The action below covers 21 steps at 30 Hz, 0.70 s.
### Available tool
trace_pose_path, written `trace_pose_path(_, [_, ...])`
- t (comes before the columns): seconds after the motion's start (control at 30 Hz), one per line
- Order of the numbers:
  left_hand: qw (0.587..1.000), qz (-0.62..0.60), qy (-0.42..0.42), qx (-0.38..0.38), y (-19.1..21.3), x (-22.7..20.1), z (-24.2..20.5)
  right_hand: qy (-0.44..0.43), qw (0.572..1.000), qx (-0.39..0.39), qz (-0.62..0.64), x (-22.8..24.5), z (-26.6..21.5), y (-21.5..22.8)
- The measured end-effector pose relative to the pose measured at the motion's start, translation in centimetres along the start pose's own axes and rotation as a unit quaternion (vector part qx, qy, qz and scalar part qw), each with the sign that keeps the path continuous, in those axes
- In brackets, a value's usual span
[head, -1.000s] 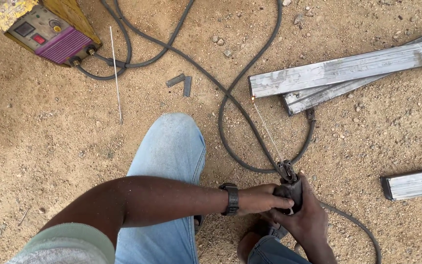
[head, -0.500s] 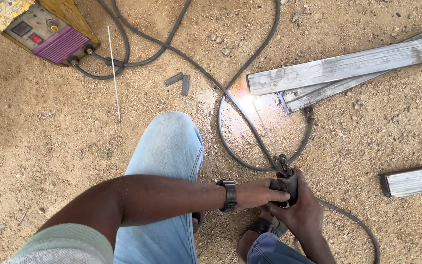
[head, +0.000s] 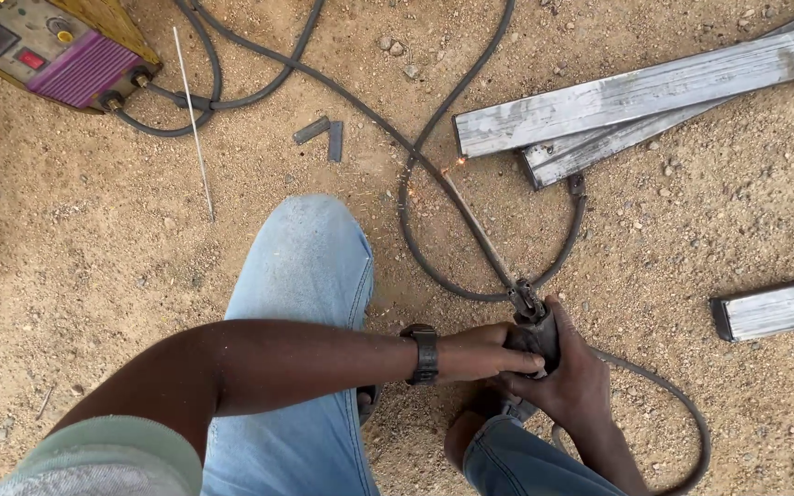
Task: The person welds long metal bars laid on sandy ground using an arc welding electrode holder, striking arcs that produce sparks at the bar joints. Between welds the person repositions the bars, adjusts their alignment, and handles the welding rod and holder.
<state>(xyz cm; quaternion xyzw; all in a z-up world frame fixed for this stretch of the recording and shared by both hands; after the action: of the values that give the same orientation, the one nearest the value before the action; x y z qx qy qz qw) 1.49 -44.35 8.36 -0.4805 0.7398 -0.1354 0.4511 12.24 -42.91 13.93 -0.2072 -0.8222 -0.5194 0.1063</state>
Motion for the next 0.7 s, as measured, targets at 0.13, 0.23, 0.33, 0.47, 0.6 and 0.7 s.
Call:
trace_pose_path(0.13, [0.999,0.004,-0.021,0.037,-0.8,-0.2,0.1,-0.007,0.999,0.027,-0.030,0.3,-0.3,0.0])
trace_pose_path(0.23, [1.000,-0.018,-0.005,0.019,-0.3,-0.5,0.1,-0.014,0.999,0.008,-0.032,-0.5,0.1,-0.9])
trace_pose_path(0.33, [1.000,-0.017,0.011,0.001,0.0,-0.5,0.1,-0.079,0.992,0.073,-0.066,-1.0,0.3,-1.4])
trace_pose_path(0.47, [1.000,0.000,0.006,-0.016,0.5,-0.6,0.3,-0.049,0.997,0.045,-0.033,0.2,0.6,-0.6])
trace_pose_path(0.6, [0.999,-0.009,0.020,-0.028,1.1,-0.2,0.6,-0.071,0.994,0.069,-0.048,0.3,0.7,-0.8])
trace_pose_path(0.7, [0.999,-0.036,0.009,-0.024,1.1,-0.2,0.8,-0.070,0.995,0.059,-0.039,0.3,1.0,-0.6])
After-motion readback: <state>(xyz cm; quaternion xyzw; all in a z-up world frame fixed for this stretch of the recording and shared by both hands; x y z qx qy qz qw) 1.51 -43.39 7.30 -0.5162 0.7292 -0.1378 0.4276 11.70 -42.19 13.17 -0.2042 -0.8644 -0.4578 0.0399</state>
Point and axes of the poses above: each hand's wrist, its own z-axis towards the middle knuckle, its own y-axis out of the back of the hand, x = y × z, the point moved 9 cm from there along z, towards the middle knuckle, and after that the axes turned 9 degrees about -z, right-handed, at the moved point
